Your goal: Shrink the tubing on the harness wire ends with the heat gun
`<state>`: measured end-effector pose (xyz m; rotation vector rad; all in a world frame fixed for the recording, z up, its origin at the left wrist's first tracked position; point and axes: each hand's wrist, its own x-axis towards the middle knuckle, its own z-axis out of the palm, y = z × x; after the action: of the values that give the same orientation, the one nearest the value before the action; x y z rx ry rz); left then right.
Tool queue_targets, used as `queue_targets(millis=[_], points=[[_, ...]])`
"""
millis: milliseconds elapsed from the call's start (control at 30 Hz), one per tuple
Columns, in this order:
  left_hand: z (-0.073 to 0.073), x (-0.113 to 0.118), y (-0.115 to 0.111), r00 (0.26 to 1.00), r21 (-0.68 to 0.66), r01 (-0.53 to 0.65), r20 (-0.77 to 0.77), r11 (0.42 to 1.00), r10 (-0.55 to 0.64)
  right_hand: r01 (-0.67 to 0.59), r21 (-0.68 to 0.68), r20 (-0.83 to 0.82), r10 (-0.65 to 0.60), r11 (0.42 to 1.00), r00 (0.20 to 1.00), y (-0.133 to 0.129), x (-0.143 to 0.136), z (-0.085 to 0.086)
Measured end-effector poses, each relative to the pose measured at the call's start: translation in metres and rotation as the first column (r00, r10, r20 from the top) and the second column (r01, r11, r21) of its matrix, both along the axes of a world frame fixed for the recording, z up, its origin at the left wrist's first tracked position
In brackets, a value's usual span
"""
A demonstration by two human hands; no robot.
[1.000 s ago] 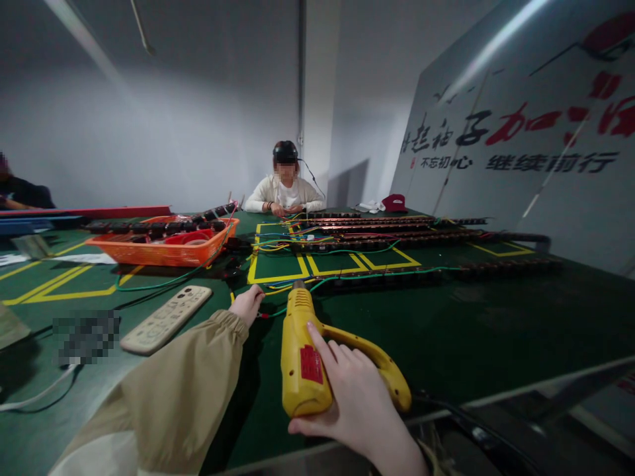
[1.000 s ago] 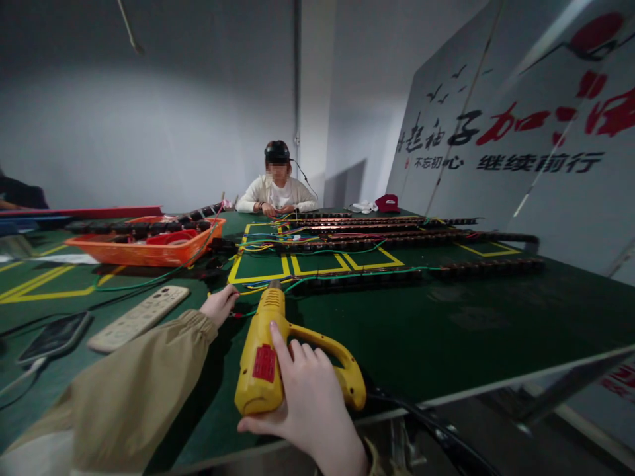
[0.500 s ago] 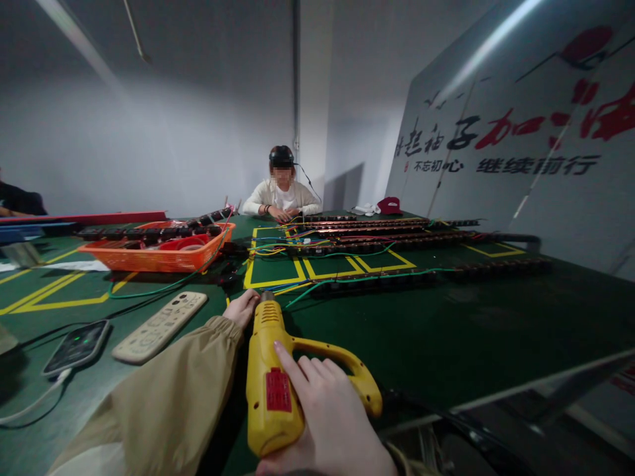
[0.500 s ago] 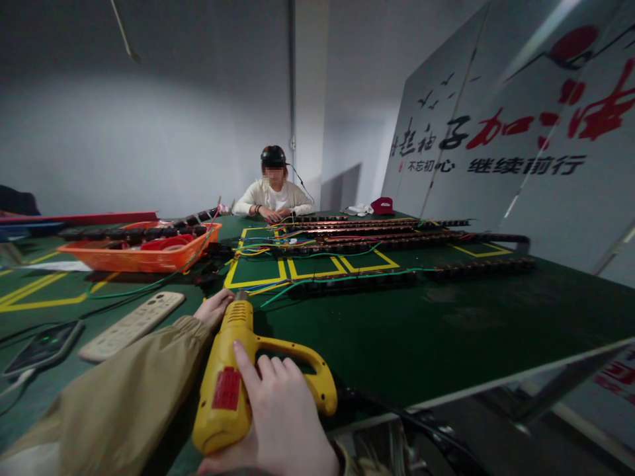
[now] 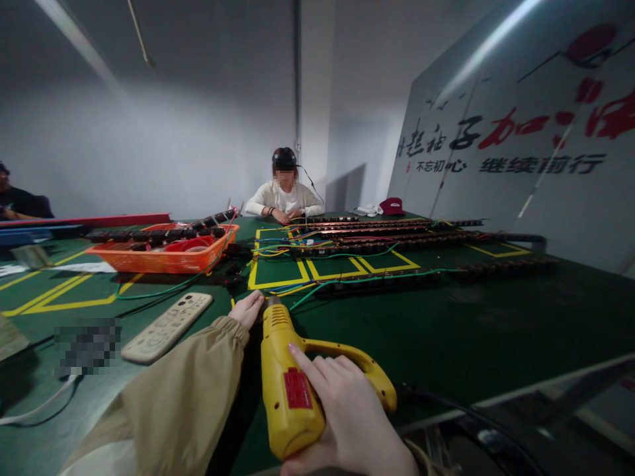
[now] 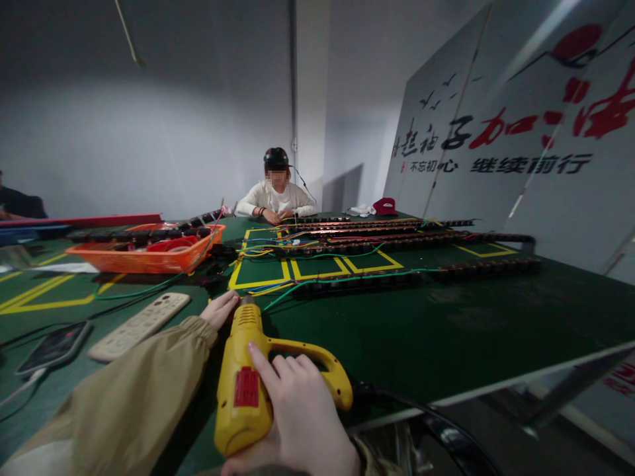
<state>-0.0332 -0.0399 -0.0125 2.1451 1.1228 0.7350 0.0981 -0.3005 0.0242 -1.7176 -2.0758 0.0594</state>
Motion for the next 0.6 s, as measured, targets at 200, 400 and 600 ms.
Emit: queue_targets(millis=[200, 400, 600], points=[[-0.007, 0.000, 0.004, 0.998, -0.033, 0.050, 0.032, 0.998, -0.049, 0.039, 0.007, 0.055, -0.039, 0.999, 0.998, -0.001, 0.012, 0.003], [-0.005, 0.000, 0.001, 0.998, -0.041, 0.054, 0.025, 0.998, -0.053, 0.129, 0.025, 0.017, -0.129, 0.991, 0.991, -0.002, 0.029, 0.003], [-0.003, 0.000, -0.002, 0.998, -0.030, 0.069, -0.005, 0.997, -0.070, 0.199, 0.075, 0.041, -0.202, 0.977, 0.978, -0.003, 0.044, -0.001]])
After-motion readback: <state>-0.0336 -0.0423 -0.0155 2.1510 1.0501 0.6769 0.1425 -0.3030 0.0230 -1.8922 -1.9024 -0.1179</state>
